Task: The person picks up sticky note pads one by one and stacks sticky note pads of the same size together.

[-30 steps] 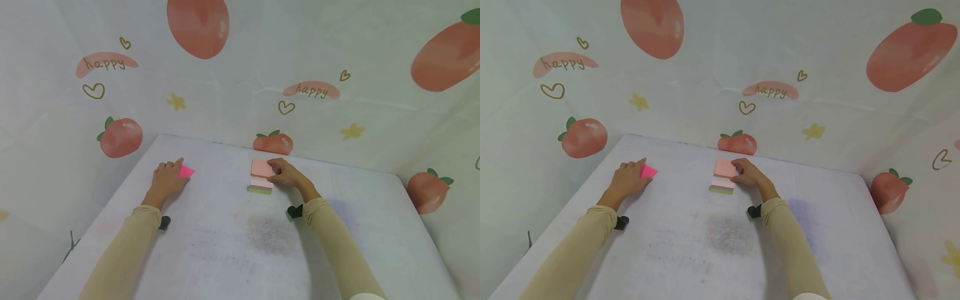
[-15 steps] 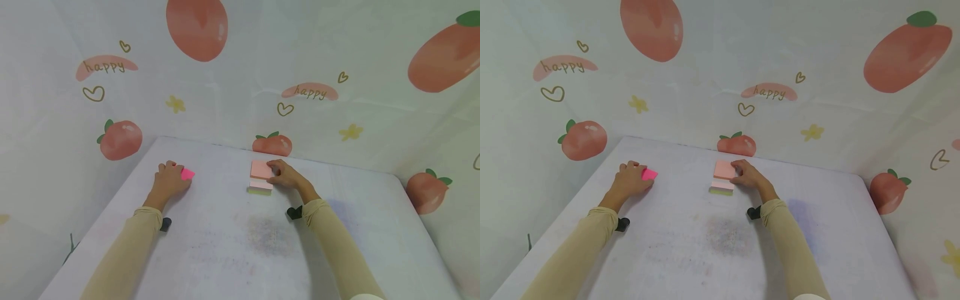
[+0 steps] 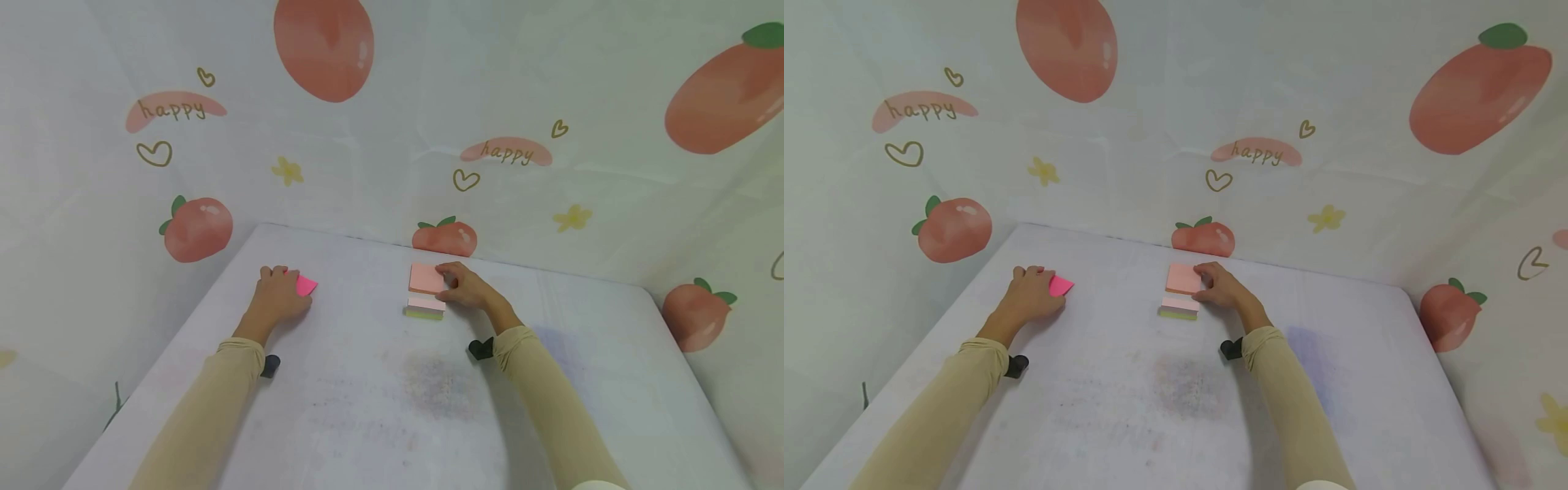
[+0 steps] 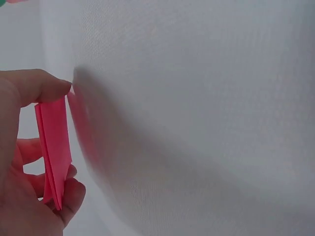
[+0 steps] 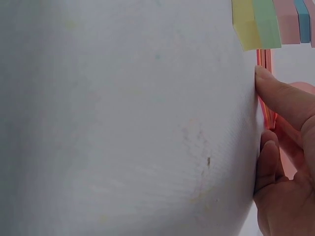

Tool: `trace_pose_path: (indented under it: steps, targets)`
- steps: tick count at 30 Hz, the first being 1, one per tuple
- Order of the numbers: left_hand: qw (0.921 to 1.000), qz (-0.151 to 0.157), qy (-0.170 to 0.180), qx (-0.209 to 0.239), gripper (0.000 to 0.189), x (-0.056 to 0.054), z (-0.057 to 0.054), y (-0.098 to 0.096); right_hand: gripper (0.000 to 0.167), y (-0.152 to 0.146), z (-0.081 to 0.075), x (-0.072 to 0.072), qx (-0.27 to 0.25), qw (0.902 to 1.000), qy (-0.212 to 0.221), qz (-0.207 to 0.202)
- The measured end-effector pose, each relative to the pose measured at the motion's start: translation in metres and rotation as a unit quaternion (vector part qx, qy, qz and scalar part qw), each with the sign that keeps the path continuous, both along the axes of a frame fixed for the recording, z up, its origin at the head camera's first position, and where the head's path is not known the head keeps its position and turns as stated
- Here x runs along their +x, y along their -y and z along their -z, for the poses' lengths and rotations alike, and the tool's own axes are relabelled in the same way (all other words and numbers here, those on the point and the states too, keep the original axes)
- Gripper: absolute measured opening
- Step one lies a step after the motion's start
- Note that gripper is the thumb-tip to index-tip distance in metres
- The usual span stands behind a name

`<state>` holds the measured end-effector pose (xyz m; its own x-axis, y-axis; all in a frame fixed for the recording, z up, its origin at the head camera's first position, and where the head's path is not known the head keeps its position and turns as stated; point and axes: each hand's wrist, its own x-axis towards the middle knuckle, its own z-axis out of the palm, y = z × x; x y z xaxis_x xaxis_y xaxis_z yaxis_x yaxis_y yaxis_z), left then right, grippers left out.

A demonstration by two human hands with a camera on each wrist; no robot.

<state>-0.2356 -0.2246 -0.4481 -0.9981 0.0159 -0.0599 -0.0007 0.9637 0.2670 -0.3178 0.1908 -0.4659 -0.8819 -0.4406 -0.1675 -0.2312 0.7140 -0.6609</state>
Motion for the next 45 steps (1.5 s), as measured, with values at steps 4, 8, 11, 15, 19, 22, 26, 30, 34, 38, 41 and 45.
trace_pose_path:
  steps: [4,8,11,15,19,22,26,30,34,38,41,45]
  targets:
    - [0.9995,-0.003,-0.021,0.022,0.067,-0.001,0.001,-0.001,0.071,0.000,-0.001,0.000,0.002,1.0000,0.000,-0.002]
    - [0.9979,-0.014,-0.044,0.045,0.067,-0.003,0.001,-0.003,0.072,0.000,-0.001,0.000,0.001,1.0000,0.002,-0.004]
    - [0.9960,-0.023,-0.065,0.057,0.068,-0.005,0.000,-0.006,0.071,0.000,-0.001,-0.001,0.000,1.0000,0.005,-0.003]
    - [0.9928,-0.022,-0.097,0.067,0.068,-0.008,-0.001,-0.012,0.071,-0.001,-0.001,0.000,0.001,1.0000,0.005,-0.001]
    - [0.9904,-0.015,-0.117,0.072,0.068,-0.011,-0.002,-0.020,0.071,-0.002,-0.001,0.001,0.000,1.0000,0.005,-0.002]
    - [0.9893,-0.013,-0.126,0.072,0.069,-0.013,-0.003,-0.026,0.071,-0.001,-0.001,0.002,-0.003,1.0000,0.003,-0.006]
    - [0.9872,-0.012,-0.137,0.081,0.070,-0.013,-0.004,-0.036,0.070,0.000,-0.001,0.003,-0.009,0.9999,-0.001,-0.008]
    - [0.9847,-0.012,-0.145,0.096,0.071,-0.015,-0.004,-0.046,0.070,0.000,-0.002,0.004,-0.009,1.0000,0.001,-0.004]
    - [0.9845,-0.013,-0.144,0.100,0.072,-0.018,-0.002,-0.057,0.070,0.000,-0.001,0.004,-0.008,0.9999,0.007,0.000]
    - [0.9847,-0.012,-0.140,0.104,0.073,-0.021,-0.001,-0.069,0.070,0.000,0.001,0.003,-0.007,1.0000,0.005,-0.001]
    - [0.9837,-0.009,-0.141,0.111,0.075,-0.023,0.000,-0.079,0.069,-0.001,0.002,0.002,-0.010,0.9999,0.004,0.000]
    - [0.9814,-0.005,-0.149,0.121,0.075,-0.026,0.001,-0.091,0.070,-0.002,0.002,0.001,-0.015,0.9999,0.003,0.002]
